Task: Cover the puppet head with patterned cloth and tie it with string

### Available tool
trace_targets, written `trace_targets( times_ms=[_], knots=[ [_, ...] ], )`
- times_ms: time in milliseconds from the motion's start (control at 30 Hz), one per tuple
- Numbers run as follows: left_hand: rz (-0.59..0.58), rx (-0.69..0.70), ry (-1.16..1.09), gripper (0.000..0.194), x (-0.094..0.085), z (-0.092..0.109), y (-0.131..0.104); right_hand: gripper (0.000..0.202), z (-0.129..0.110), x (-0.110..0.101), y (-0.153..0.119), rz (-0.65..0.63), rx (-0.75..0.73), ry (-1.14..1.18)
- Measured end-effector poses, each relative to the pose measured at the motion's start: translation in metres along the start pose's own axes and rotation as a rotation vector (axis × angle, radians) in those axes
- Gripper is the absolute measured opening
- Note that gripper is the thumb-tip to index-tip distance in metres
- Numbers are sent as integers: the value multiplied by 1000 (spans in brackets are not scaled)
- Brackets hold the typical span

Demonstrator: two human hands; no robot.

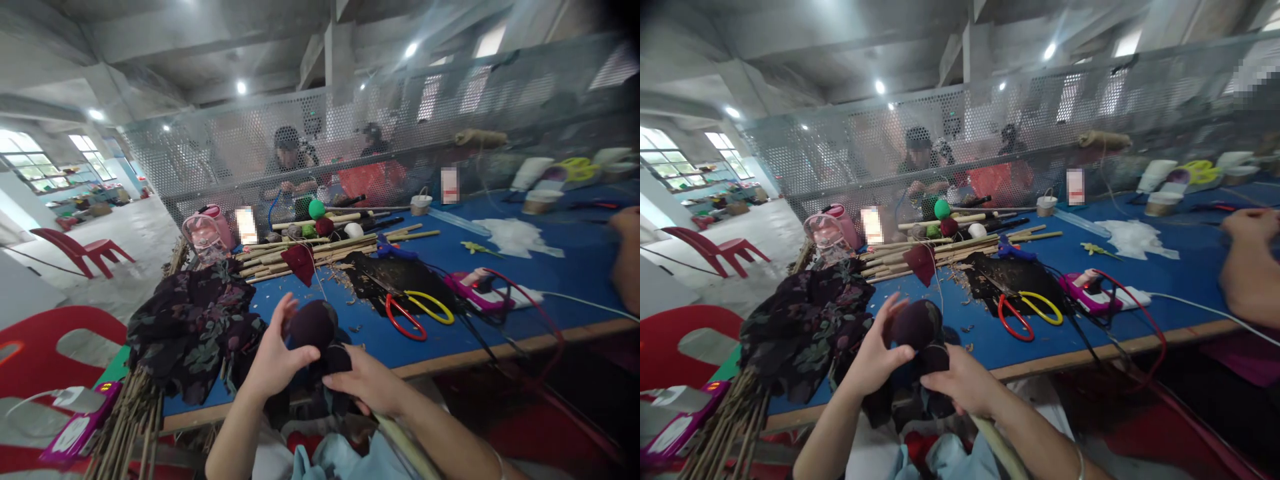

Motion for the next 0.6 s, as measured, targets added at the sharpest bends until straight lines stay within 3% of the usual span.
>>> trace_targets(
  times_ms=[67,133,200,233,300,433,533,600],
  knots=[
    [107,-3,427,96,-24,-8,-12,30,2,-13,-2,32,-26,43],
    [138,-142,764,78,-45,-28,-28,36,1,-25,-5,61,-52,92],
    [93,-215,841,54,-56,-51,-41,41,0,-33,-8,104,-63,124],
    [109,-209,855,39,-59,-59,-46,43,-1,-35,-9,120,-63,133],
    [214,-146,840,31,-64,-66,-50,44,-2,-31,-10,95,-65,145],
    [736,-89,706,27,-87,-52,-52,44,-4,-17,-10,-17,-74,163],
    [1153,-113,442,26,-110,-38,-57,43,-2,-14,-11,-33,-77,160],
    [1280,-98,261,30,-121,-31,-61,44,-1,-15,-11,-23,-82,151]
  ],
)
Point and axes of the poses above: each hand's wrist, its own y-axis towards the middle knuckle, its own x-axis out of the palm, z = x × y, the point moved 5 cm from there along y, towards the middle knuckle, and after that the axes turned 6 degrees about x, right-handed, at the moved point
